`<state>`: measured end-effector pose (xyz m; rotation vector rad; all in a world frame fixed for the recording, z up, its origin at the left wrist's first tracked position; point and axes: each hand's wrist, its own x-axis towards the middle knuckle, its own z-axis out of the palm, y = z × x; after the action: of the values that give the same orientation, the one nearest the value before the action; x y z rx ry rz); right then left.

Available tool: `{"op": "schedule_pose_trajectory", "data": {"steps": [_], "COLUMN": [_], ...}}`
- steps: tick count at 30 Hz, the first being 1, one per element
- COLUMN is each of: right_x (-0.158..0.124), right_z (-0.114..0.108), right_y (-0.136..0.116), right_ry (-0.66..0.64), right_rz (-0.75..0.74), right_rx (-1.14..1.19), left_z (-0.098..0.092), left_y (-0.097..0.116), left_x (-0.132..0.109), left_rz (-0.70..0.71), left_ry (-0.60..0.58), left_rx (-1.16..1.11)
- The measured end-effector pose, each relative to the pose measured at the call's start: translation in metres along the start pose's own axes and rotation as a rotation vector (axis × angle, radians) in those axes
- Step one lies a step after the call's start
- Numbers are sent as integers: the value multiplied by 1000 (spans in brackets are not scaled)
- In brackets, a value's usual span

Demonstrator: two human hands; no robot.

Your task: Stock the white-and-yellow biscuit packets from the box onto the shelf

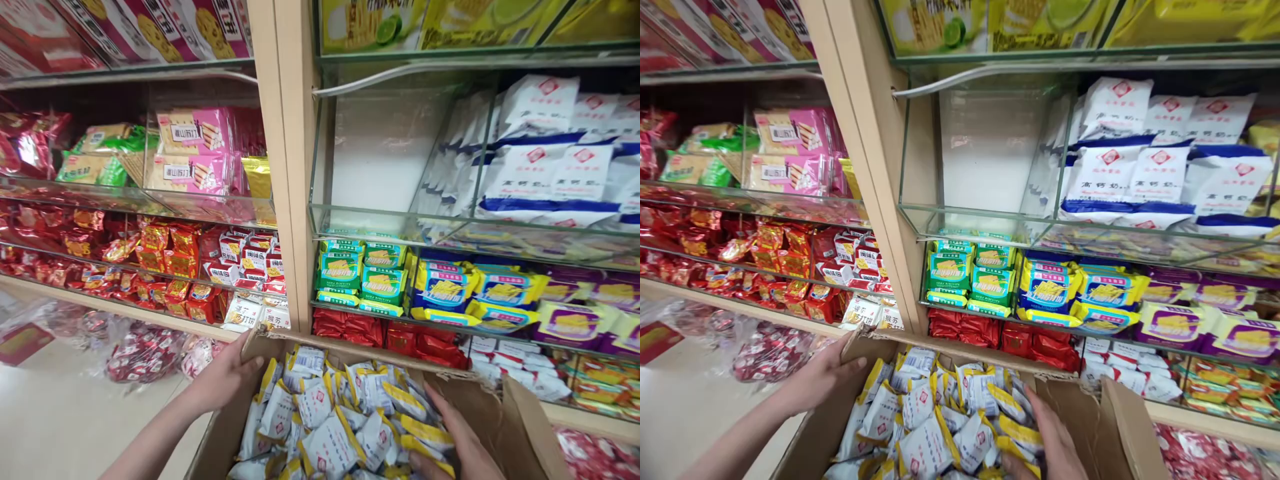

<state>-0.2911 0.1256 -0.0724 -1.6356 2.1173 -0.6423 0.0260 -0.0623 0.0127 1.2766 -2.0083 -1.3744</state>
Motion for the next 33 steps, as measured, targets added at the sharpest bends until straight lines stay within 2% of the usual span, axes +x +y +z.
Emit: {"op": "schedule_pose_trajectory", "data": {"steps": [4, 7, 10, 14, 17, 19, 21, 23, 24, 25, 26, 28, 30, 33], "right_x": [4, 6, 9, 15, 19, 23, 28, 34, 37, 40, 42, 46, 47, 49], "right_z": [4, 4, -6, -19, -21, -20, -21, -24, -25, -26, -26, -25, -22, -18], "right_y": [-14, -22, -23, -20, -25, -34, -48, -67, -77, -87, -97, -113, -122, -124], "right_ry": [102, 169, 75, -21, 46, 99, 134, 133, 126, 109, 89, 83, 138, 232], "right_rz": [86, 113, 153, 238, 310, 347, 353, 326, 299, 264, 224, 141, 77, 26], "right_rx": [76, 168, 307, 637, 991, 1189, 1312, 1383, 1412, 1436, 1455, 1458, 1410, 1310], "left_z": [2, 4, 3, -3, -6, -5, 2, 18, 29, 42, 56, 82, 99, 105], "left_y": [-7, -6, -8, -27, -41, -41, -27, -3, 11, 26, 39, 60, 71, 74], "left_x": [6, 4, -1, 0, 5, 6, 3, -4, -7, -10, -11, -10, -4, 7], "left_rz": [6, 37, 37, -7, -61, -83, 3, 223, 328, 344, 310, 257, 174, 58], "left_ry": [57, 46, 50, 83, 138, 186, 300, 415, 412, 328, 189, -195, -236, -101], "left_rx": [121, 150, 61, 8, 107, 203, 350, 438, 376, 214, -34, -479, -685, -791]}}
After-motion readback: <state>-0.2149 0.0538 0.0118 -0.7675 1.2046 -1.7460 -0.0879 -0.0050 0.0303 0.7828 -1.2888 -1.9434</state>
